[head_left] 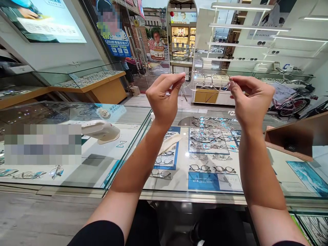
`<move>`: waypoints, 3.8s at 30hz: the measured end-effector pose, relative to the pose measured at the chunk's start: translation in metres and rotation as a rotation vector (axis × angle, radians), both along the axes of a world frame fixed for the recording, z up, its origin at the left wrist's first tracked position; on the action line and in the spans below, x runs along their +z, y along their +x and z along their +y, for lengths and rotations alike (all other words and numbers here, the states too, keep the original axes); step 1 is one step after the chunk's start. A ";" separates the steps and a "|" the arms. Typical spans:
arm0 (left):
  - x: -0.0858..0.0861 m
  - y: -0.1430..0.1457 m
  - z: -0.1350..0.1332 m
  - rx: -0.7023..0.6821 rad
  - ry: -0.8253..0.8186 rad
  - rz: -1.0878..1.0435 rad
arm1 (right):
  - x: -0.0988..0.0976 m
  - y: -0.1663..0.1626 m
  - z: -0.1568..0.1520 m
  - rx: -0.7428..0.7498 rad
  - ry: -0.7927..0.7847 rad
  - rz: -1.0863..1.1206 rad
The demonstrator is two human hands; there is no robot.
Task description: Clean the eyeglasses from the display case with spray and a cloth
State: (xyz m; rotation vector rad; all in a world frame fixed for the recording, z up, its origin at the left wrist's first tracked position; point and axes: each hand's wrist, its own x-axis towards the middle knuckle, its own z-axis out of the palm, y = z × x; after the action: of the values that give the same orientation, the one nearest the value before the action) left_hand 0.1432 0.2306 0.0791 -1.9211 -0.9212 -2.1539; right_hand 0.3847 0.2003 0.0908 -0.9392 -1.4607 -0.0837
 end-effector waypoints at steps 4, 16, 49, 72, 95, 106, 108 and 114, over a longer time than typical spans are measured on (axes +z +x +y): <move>0.001 0.003 -0.003 0.010 0.004 0.003 | -0.001 0.002 0.004 -0.004 -0.002 0.006; -0.004 -0.002 0.015 -0.019 -0.009 -0.047 | -0.001 -0.007 -0.002 -0.015 0.013 -0.009; -0.005 -0.003 0.013 -0.009 0.022 -0.047 | 0.007 -0.005 -0.012 0.029 -0.036 -0.013; -0.005 0.004 0.008 -0.037 0.112 -0.090 | 0.008 -0.007 -0.008 0.236 -0.067 0.165; -0.003 0.006 -0.014 -0.042 0.140 -0.065 | 0.011 -0.007 -0.015 0.344 -0.169 0.337; -0.039 0.008 -0.065 -0.238 -0.247 -0.024 | -0.038 0.001 -0.061 0.549 -0.505 0.795; -0.051 0.006 -0.083 -0.251 -0.338 0.000 | -0.056 0.001 -0.077 0.557 -0.571 0.854; -0.066 0.003 -0.143 -0.191 -0.427 0.107 | -0.085 0.012 -0.135 0.523 -0.752 0.795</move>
State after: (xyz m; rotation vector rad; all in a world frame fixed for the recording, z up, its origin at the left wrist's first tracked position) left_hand 0.1462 0.0879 0.0126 -2.3798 -1.3118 -2.0494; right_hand 0.3964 0.0651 0.0060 -0.9678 -0.9166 1.1648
